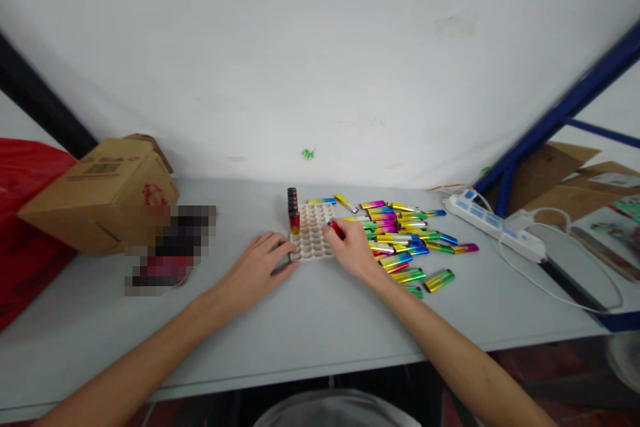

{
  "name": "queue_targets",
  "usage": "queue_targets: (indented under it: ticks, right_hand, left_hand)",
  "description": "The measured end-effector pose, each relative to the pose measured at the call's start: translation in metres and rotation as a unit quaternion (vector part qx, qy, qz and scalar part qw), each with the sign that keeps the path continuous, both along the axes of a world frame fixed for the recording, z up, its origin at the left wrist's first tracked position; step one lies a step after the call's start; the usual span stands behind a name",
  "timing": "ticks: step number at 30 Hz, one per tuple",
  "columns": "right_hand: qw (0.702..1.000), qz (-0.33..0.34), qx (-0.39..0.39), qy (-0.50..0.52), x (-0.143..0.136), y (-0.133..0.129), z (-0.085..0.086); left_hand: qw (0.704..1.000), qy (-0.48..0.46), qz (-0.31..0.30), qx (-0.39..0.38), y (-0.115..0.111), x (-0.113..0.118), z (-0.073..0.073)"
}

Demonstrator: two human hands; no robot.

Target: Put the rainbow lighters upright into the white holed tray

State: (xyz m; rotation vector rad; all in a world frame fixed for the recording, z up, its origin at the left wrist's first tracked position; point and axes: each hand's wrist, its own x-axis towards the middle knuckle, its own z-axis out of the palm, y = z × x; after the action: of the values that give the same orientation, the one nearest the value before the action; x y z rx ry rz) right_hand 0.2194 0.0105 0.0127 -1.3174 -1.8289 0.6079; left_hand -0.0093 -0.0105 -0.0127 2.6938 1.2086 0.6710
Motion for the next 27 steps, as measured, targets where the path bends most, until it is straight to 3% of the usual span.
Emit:
queue_targets:
  ticks: [12, 20, 24, 27]
  right_hand:
    - [1.0, -0.009, 0.004, -0.009, 0.001, 0.001, 0.002]
    - [0.996, 0.08, 0.023, -0.007, 0.005, 0.0, 0.004]
    - [0.983, 0.119, 0.111, -0.082, 0.006, 0.0, 0.012]
    - [0.98, 0.124, 0.104, -0.112, 0.001, 0.004, 0.013]
  left_hand:
    - [1.0, -0.002, 0.005, -0.004, -0.002, 0.001, 0.002]
    - [1.0, 0.001, 0.006, -0.005, -0.002, 0.001, 0.002]
    - [1.0, -0.001, 0.006, -0.003, -0.003, 0.002, 0.003]
    - [1.0, 0.0, 0.007, -0.004, -0.003, 0.002, 0.003]
